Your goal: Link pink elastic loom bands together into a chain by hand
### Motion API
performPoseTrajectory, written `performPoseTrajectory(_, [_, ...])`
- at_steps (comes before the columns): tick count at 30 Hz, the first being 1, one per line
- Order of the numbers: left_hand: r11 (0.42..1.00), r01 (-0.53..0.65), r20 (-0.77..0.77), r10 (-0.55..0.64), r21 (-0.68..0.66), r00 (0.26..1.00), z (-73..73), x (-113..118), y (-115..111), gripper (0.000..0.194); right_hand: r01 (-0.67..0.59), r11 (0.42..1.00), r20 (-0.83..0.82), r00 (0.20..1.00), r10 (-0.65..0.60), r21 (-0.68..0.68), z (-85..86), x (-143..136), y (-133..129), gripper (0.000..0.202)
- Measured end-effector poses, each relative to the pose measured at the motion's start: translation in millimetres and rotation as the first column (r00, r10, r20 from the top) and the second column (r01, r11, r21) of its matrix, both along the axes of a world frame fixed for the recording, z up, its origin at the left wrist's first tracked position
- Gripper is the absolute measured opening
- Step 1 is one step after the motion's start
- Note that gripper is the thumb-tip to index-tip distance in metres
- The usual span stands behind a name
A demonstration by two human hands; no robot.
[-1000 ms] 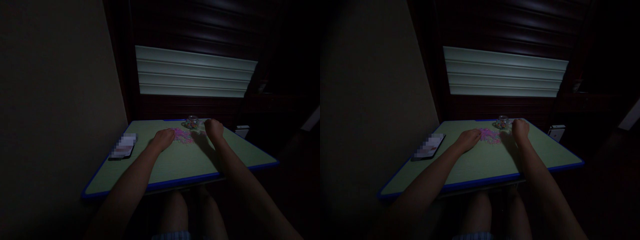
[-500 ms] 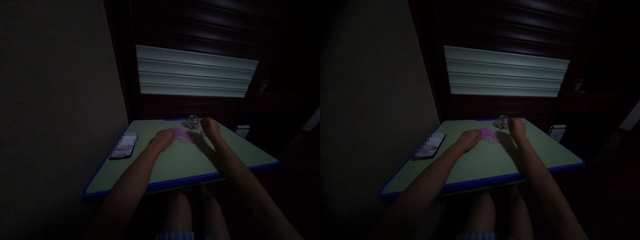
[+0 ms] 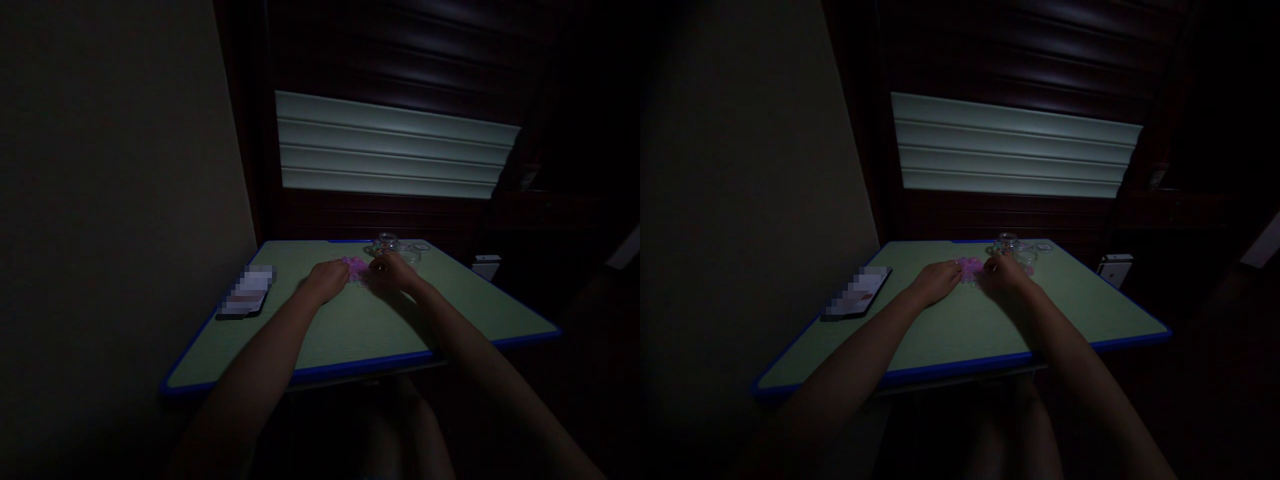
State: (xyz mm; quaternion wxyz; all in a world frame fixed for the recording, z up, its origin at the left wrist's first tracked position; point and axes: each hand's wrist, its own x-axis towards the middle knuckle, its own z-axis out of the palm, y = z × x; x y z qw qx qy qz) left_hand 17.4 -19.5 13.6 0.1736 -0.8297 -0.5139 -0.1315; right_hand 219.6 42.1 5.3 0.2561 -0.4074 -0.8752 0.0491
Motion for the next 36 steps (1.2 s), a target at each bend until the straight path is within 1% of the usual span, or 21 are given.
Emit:
performPoseTrajectory(5, [1.000,0.000,0.001,0.000,0.009,1.000,-1.2,0,1,0.032,-0.047,0.998,0.002,0.999,0.047,-0.035,3.2,-7,-10,0.022])
performPoseTrajectory(10, [1.000,-0.003,0.003,0.003,-0.018,1.000,-0.1,1,-1,0.031,-0.063,0.997,0.014,0.998,0.064,-0.042,2.1,-17,-16,0.019])
performPoseTrajectory(15, [1.000,0.006,0.001,-0.006,-0.010,1.000,-1.4,0,0,0.032,-0.040,0.998,0.048,0.998,0.042,-0.042,-1.4,-20,-14,0.019])
performPoseTrajectory(18, [1.000,-0.003,0.003,0.003,-0.004,1.000,-2.8,-1,2,0.032,-0.032,0.999,0.069,0.997,0.033,-0.011,-3.0,-21,-16,0.019])
performPoseTrajectory(22, [1.000,0.019,0.000,-0.019,0.014,1.000,-4.0,-1,3,0.033,-0.041,0.999,0.088,0.995,0.038,0.032,-4.3,-23,-19,0.019])
performPoseTrajectory(29, [0.999,0.031,0.022,-0.031,0.006,0.999,-2.6,0,0,0.032,0.027,0.999,0.122,0.992,-0.029,0.025,-5.1,-26,-19,0.020])
performPoseTrajectory(36, [1.000,0.001,0.015,-0.001,-0.011,1.000,-1.5,0,0,0.031,0.026,0.999,0.151,0.988,-0.030,0.031,-4.5,-26,-20,0.022])
